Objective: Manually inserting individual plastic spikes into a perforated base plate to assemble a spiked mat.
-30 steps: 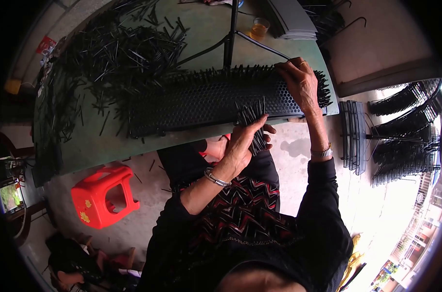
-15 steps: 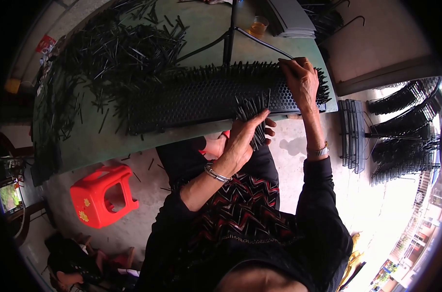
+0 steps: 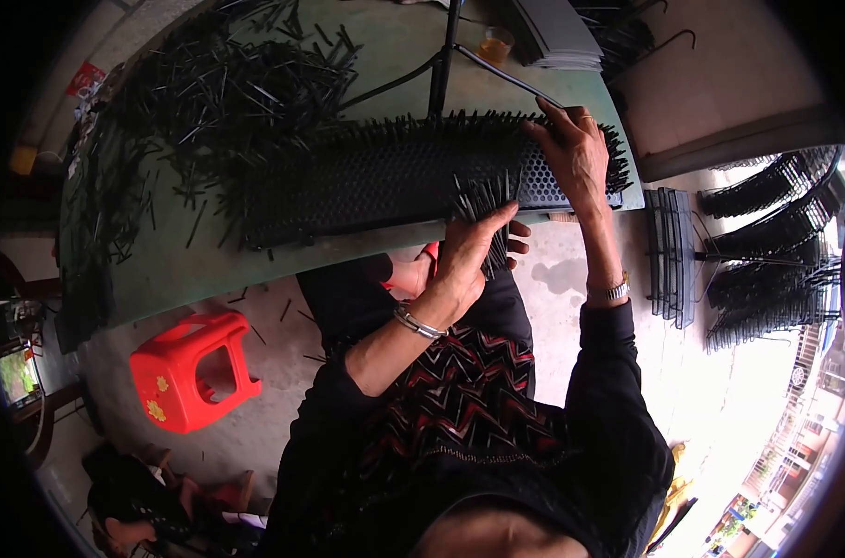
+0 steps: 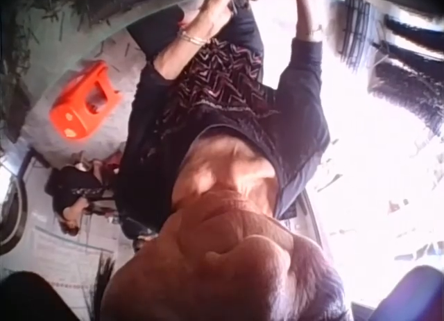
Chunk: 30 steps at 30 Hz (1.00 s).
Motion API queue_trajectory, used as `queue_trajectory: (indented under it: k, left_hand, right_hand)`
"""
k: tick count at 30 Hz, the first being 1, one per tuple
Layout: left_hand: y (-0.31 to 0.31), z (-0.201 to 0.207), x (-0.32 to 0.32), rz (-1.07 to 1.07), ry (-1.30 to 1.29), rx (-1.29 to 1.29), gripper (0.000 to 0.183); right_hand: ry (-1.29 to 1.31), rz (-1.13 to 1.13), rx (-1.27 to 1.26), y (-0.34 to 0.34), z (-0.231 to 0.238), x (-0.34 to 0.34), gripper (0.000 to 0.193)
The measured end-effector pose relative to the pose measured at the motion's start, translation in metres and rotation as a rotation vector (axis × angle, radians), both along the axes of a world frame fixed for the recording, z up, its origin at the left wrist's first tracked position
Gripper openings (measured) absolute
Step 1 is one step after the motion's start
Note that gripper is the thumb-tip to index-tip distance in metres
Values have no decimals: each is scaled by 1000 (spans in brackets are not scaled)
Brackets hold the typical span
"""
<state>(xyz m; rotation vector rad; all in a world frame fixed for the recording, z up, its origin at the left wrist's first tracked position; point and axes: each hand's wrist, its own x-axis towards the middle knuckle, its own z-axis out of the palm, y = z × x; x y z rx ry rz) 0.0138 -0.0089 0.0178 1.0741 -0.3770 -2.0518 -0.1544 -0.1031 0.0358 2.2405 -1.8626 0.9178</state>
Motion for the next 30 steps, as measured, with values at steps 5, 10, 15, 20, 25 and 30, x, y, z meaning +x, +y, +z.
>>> queue_trajectory:
  k: [5, 10, 15, 20, 25, 30]
  left_hand:
    - [-1, -1, -3, -3, -38, -55, 23]
    - [0, 2, -4, 9, 22, 3, 28]
    - [-1, -1, -10, 44, 105, 57, 31]
    - [-3, 0, -9, 2, 84, 70, 33]
    - [-4, -1, -8, 4, 56, 18, 24]
    - [-3, -4, -10, -6, 49, 28, 21]
  right_hand:
    - [-436, 254, 545, 41, 20, -1, 20]
    - [-569, -9, 376, 45, 30, -5, 16]
    - [-314, -84, -136, 16, 15, -13, 14]
    - [-272, -96, -161, -1, -3, -14, 12]
    - [-366, -64, -91, -2, -4, -13, 13]
    - [-49, 14, -151, -4, -13, -16, 16]
